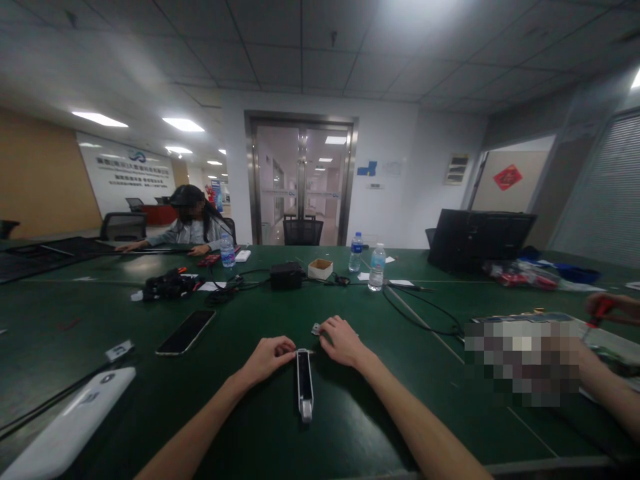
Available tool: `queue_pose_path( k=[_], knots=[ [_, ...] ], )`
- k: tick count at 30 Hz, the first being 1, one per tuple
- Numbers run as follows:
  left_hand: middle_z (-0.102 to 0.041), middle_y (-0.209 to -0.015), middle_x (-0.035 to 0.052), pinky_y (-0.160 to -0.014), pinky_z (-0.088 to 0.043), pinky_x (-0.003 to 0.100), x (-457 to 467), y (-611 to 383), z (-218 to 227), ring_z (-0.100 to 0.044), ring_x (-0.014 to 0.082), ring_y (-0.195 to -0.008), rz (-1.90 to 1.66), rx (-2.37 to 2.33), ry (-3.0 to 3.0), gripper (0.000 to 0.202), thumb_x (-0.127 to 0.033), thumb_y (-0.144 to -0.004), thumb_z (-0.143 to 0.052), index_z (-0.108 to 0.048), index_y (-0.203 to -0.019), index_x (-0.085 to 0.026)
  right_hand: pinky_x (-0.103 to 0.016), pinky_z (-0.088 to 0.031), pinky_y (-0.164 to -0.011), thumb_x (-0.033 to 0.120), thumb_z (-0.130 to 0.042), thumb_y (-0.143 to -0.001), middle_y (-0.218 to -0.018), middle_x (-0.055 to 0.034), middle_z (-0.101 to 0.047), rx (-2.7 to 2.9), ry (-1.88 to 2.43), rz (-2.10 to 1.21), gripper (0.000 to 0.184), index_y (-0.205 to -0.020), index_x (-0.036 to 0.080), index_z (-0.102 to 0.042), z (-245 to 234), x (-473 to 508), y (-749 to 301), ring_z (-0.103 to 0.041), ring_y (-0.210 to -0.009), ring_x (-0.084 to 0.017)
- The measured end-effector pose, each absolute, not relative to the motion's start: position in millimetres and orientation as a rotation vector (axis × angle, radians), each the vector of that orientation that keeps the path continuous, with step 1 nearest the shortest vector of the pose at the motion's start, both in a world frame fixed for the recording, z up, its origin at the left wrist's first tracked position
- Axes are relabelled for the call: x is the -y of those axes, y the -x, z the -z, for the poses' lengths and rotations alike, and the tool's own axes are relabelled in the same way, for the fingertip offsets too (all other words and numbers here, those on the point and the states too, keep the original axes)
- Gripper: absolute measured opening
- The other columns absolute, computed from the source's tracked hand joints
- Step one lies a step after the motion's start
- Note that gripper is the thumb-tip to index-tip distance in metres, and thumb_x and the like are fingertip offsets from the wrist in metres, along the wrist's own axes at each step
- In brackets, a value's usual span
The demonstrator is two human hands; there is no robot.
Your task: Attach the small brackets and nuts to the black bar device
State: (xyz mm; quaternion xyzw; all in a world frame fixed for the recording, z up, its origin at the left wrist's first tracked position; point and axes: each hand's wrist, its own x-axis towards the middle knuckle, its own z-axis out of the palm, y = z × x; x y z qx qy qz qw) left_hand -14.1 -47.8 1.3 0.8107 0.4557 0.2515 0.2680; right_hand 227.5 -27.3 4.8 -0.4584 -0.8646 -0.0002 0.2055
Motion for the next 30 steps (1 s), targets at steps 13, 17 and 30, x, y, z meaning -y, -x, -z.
queue_pose_path(
  k=[13, 17, 30],
  knots=[
    [-0.065, -0.096, 0.0013, -0.06, -0.041, 0.023, 43.8, 20.0, 4.7, -0.052, 0.0125, -0.068, -0.589, -1.199, -2.364, 0.03, -0.04, -0.085, -0.057, -0.063, -0.106, -0.019, -0.04, -0.027, -0.096, 0.026, -0.041, -0.089, -0.125, -0.0122, -0.049, 2.333, 1.622, 0.125, 0.032, -0.114, 0.019, -0.06, 23.1, -4.0, -239.0, -0.035, -0.118, -0.027],
    [-0.063, -0.099, 0.0015, -0.061, -0.042, 0.023, 44.2, 22.6, 2.3, -0.053, 0.0128, -0.07, -0.583, -1.209, -2.383, 0.03, -0.039, -0.084, -0.058, -0.061, -0.107, -0.019, -0.037, -0.029, -0.093, 0.022, -0.042, -0.088, -0.116, -0.012, -0.054, 2.381, 1.583, 0.14, 0.025, -0.1, 0.017, -0.064, 12.5, 3.4, -235.8, -0.038, -0.112, -0.025],
    [-0.063, -0.093, 0.0026, -0.063, -0.041, 0.025, 45.4, 22.5, -1.1, -0.053, 0.0155, -0.071, -0.584, -1.254, -2.471, 0.03, -0.036, -0.081, -0.059, -0.061, -0.106, -0.02, -0.04, -0.034, -0.089, 0.031, -0.056, -0.078, -0.103, -0.0138, -0.055, 2.526, 1.519, 0.03, 0.019, -0.077, 0.015, -0.067, 3.4, 20.2, -228.7, -0.041, -0.104, -0.029]
  ],
)
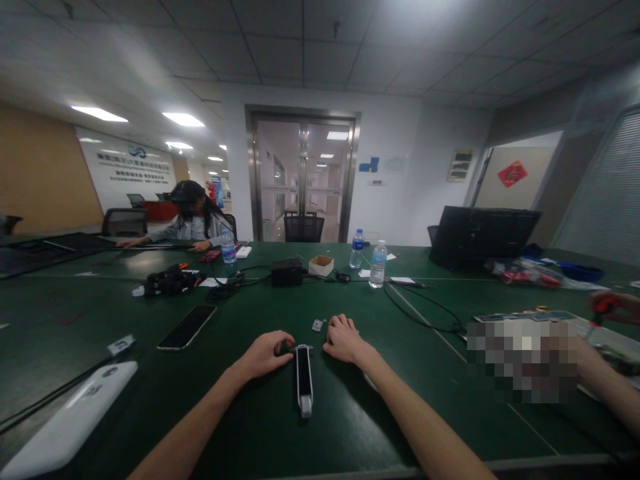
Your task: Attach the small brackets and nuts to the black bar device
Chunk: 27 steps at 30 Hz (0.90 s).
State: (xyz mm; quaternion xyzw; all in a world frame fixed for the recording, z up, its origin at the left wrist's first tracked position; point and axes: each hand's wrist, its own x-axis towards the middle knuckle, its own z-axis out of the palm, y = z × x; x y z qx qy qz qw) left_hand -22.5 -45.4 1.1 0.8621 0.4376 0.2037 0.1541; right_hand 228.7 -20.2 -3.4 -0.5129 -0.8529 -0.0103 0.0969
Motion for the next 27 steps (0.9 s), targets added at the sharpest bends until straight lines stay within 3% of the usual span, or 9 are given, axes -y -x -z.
queue_pose_path(
  k=[6, 10, 19, 27],
  knots=[
    [-0.062, -0.095, 0.0027, -0.063, -0.04, 0.024, 44.1, 24.0, -0.2, -0.053, 0.0149, -0.072, -0.563, -1.264, -2.471, 0.03, -0.036, -0.082, -0.058, -0.061, -0.107, -0.02, -0.041, -0.033, -0.09, 0.026, -0.057, -0.078, -0.105, -0.0125, -0.054, 2.496, 1.528, 0.02, 0.016, -0.086, 0.016, -0.067, -5.1, 24.2, -232.8, -0.041, -0.105, -0.028],
    [-0.062, -0.096, 0.0028, -0.063, -0.04, 0.025, 46.8, 23.3, -4.1, -0.052, 0.0152, -0.072, -0.534, -1.29, -2.454, 0.031, -0.037, -0.083, -0.057, -0.061, -0.108, -0.02, -0.04, -0.034, -0.088, 0.018, -0.052, -0.08, -0.102, -0.0123, -0.057, 2.523, 1.53, 0.007, 0.017, -0.082, 0.017, -0.068, -10.3, 25.9, -234.6, -0.043, -0.103, -0.026],
    [-0.062, -0.095, 0.0024, -0.063, -0.04, 0.025, 46.5, 24.3, -4.1, -0.051, 0.0144, -0.07, -0.523, -1.29, -2.457, 0.031, -0.035, -0.082, -0.057, -0.06, -0.109, -0.02, -0.04, -0.037, -0.086, 0.027, -0.062, -0.074, -0.099, -0.0122, -0.058, 2.554, 1.596, 0.008, 0.014, -0.074, 0.016, -0.071, -5.8, 22.5, -239.6, -0.045, -0.099, -0.027],
    [-0.061, -0.096, 0.0023, -0.063, -0.04, 0.026, 50.6, 23.8, -9.5, -0.052, 0.0152, -0.072, -0.51, -1.295, -2.453, 0.03, -0.036, -0.083, -0.056, -0.06, -0.108, -0.02, -0.038, -0.04, -0.083, 0.023, -0.058, -0.08, -0.094, -0.0101, -0.065, 2.518, 1.672, 0.01, 0.013, -0.083, 0.019, -0.071, -18.1, 29.5, -241.6, -0.054, -0.098, -0.027]
  ],
)
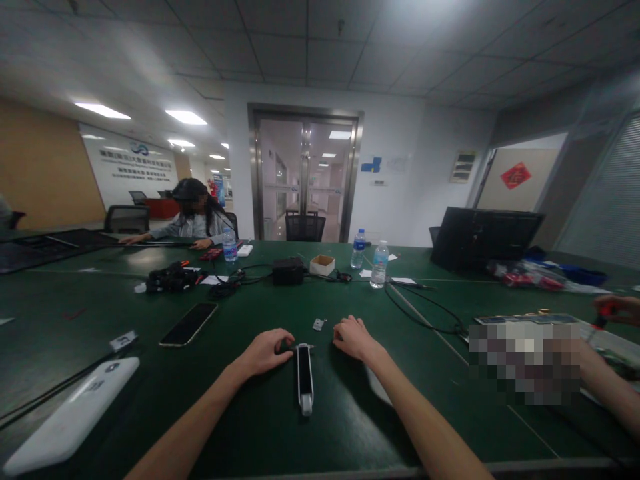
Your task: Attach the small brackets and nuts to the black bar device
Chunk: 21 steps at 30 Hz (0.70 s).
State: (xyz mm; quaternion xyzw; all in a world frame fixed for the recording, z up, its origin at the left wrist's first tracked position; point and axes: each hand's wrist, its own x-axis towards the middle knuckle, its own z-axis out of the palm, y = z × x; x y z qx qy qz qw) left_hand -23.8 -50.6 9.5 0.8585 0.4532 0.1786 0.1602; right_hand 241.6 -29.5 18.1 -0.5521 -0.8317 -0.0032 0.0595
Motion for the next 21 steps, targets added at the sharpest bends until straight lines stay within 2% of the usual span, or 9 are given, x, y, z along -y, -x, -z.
queue_pose_path(
  k=[5, 9, 13, 17, 21],
  knots=[
    [-0.061, -0.095, 0.0022, -0.063, -0.04, 0.025, 51.5, 24.0, -10.5, -0.052, 0.0154, -0.072, -0.508, -1.299, -2.448, 0.031, -0.037, -0.083, -0.056, -0.06, -0.109, -0.02, -0.029, -0.043, -0.073, 0.019, -0.058, -0.079, -0.089, -0.0087, -0.07, 2.563, 1.662, -0.069, 0.014, -0.08, 0.018, -0.071, -23.8, 31.4, -240.4, -0.063, -0.087, -0.022],
    [-0.061, -0.09, 0.0019, -0.061, -0.039, 0.025, 48.8, 24.5, -7.2, -0.052, 0.0154, -0.07, -0.519, -1.301, -2.46, 0.03, -0.037, -0.083, -0.056, -0.061, -0.108, -0.02, -0.027, -0.045, -0.069, 0.022, -0.059, -0.078, -0.089, -0.0085, -0.071, 2.524, 1.682, -0.118, 0.014, -0.081, 0.019, -0.072, -22.5, 30.3, -239.7, -0.065, -0.085, -0.022],
    [-0.061, -0.092, 0.0022, -0.063, -0.04, 0.025, 45.9, 24.4, -3.1, -0.052, 0.0152, -0.071, -0.551, -1.288, -2.474, 0.028, -0.036, -0.082, -0.057, -0.061, -0.105, -0.02, -0.024, -0.045, -0.061, 0.023, -0.06, -0.075, -0.086, -0.0055, -0.072, 2.435, 1.796, -0.307, 0.016, -0.083, 0.021, -0.073, -14.3, 25.1, -239.7, -0.066, -0.078, -0.019],
    [-0.062, -0.094, 0.0028, -0.065, -0.042, 0.026, 47.0, 24.8, -4.6, -0.053, 0.0159, -0.072, -0.561, -1.291, -2.464, 0.03, -0.036, -0.082, -0.057, -0.061, -0.106, -0.02, -0.022, -0.044, -0.062, 0.026, -0.061, -0.075, -0.078, -0.0036, -0.071, 2.468, 1.714, -0.417, 0.014, -0.076, 0.02, -0.073, -8.5, 23.9, -238.5, -0.065, -0.075, -0.016],
    [-0.062, -0.102, 0.0041, -0.074, -0.044, 0.029, 50.0, 25.1, -8.5, -0.054, 0.0175, -0.08, -0.647, -1.27, -2.466, 0.03, -0.035, -0.082, -0.057, -0.06, -0.109, -0.021, -0.023, -0.043, -0.065, 0.024, -0.059, -0.077, -0.078, -0.0033, -0.067, 2.51, 1.487, -0.278, 0.011, -0.076, 0.018, -0.068, -11.6, 32.6, -230.2, -0.061, -0.075, -0.016]
  ],
)
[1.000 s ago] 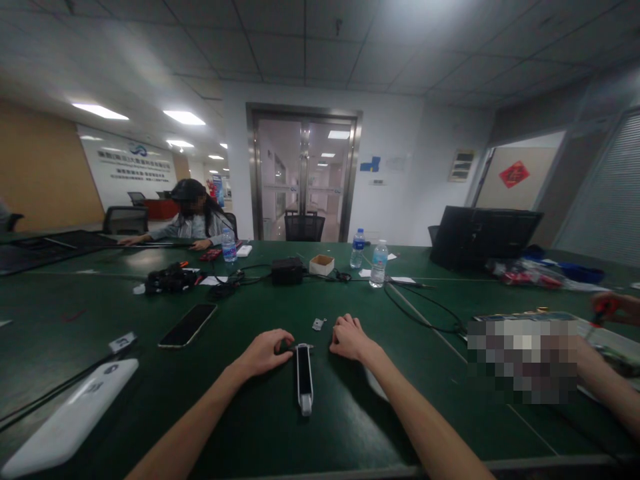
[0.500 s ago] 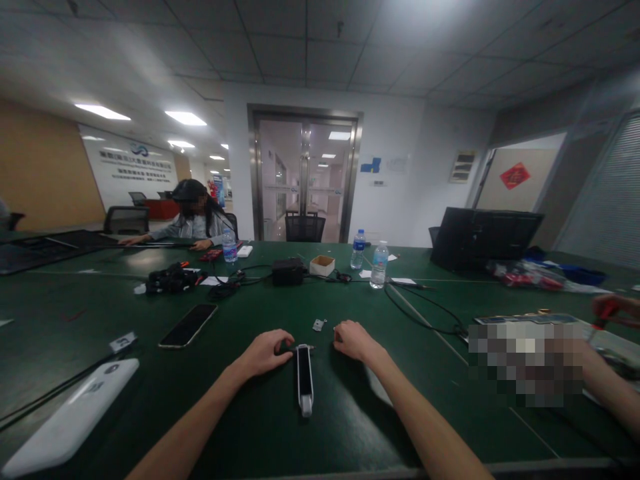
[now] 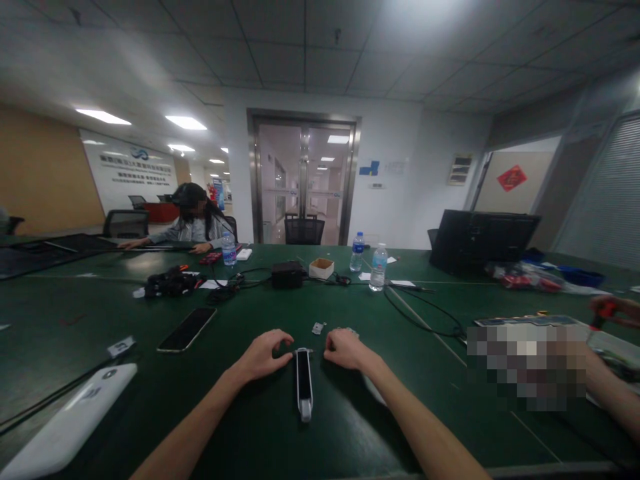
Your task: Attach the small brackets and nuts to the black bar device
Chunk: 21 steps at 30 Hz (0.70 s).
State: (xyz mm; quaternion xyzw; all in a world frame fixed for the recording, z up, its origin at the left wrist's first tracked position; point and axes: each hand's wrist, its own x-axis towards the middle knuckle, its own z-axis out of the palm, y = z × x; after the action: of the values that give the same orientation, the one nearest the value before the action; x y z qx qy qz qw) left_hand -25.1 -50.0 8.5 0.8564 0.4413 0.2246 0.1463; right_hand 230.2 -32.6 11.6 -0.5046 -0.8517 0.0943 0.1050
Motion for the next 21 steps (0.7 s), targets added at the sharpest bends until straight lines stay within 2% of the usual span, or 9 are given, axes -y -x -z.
queue_pose_path(
  k=[4, 9, 13, 16, 19, 21],
  knots=[
    [-0.062, -0.103, 0.0048, -0.076, -0.044, 0.029, 52.8, 20.4, -10.1, -0.055, 0.0183, -0.084, -0.757, -1.275, -2.442, 0.027, -0.033, -0.086, -0.053, -0.061, -0.108, -0.02, -0.024, -0.042, -0.072, 0.021, -0.057, -0.082, -0.084, -0.0033, -0.061, 2.471, 1.138, -0.126, 0.005, -0.082, 0.018, -0.061, -15.9, 46.0, -213.4, -0.056, -0.082, -0.016],
    [-0.065, -0.094, 0.0027, -0.069, -0.043, 0.025, 59.1, 9.8, -14.0, -0.055, 0.0162, -0.078, -0.837, -1.186, -2.352, 0.023, -0.035, -0.088, -0.051, -0.064, -0.099, -0.019, -0.028, -0.041, -0.077, 0.023, -0.052, -0.089, -0.087, -0.0042, -0.056, 2.443, 0.847, -0.086, 0.006, -0.088, 0.018, -0.055, -12.0, 57.6, -195.6, -0.051, -0.084, -0.016],
    [-0.066, -0.085, 0.0007, -0.066, -0.042, 0.025, 61.7, 8.7, -17.9, -0.054, 0.0146, -0.072, -0.823, -1.142, -2.222, 0.025, -0.038, -0.087, -0.053, -0.067, -0.091, -0.018, -0.027, -0.041, -0.076, 0.021, -0.051, -0.09, -0.089, -0.0043, -0.055, 2.382, 0.774, -0.105, 0.005, -0.092, 0.018, -0.054, -9.7, 59.7, -193.8, -0.05, -0.085, -0.016],
    [-0.067, -0.087, 0.0008, -0.07, -0.044, 0.025, 62.4, 10.7, -20.5, -0.057, 0.0155, -0.078, -0.801, -1.051, -2.106, 0.026, -0.039, -0.086, -0.055, -0.068, -0.091, -0.017, -0.027, -0.041, -0.077, 0.022, -0.052, -0.091, -0.089, -0.0041, -0.056, 2.354, 0.746, -0.091, 0.005, -0.093, 0.018, -0.055, -8.3, 57.6, -195.4, -0.05, -0.086, -0.016],
    [-0.067, -0.089, 0.0022, -0.075, -0.046, 0.027, 64.3, 10.9, -23.9, -0.059, 0.017, -0.083, -0.764, -0.986, -1.966, 0.027, -0.039, -0.083, -0.06, -0.067, -0.09, -0.015, -0.028, -0.041, -0.077, 0.029, -0.055, -0.09, -0.089, -0.0044, -0.057, 2.332, 0.732, -0.067, 0.011, -0.09, 0.018, -0.057, -5.6, 53.8, -196.2, -0.051, -0.086, -0.016],
    [-0.067, -0.086, 0.0023, -0.072, -0.046, 0.026, 65.5, 10.4, -26.1, -0.059, 0.0164, -0.079, -0.726, -0.98, -1.902, 0.026, -0.039, -0.08, -0.063, -0.066, -0.087, -0.014, -0.029, -0.041, -0.076, 0.035, -0.058, -0.088, -0.088, -0.0045, -0.058, 2.313, 0.729, -0.058, 0.017, -0.089, 0.017, -0.058, -4.4, 51.6, -197.0, -0.052, -0.085, -0.017]
  ],
)
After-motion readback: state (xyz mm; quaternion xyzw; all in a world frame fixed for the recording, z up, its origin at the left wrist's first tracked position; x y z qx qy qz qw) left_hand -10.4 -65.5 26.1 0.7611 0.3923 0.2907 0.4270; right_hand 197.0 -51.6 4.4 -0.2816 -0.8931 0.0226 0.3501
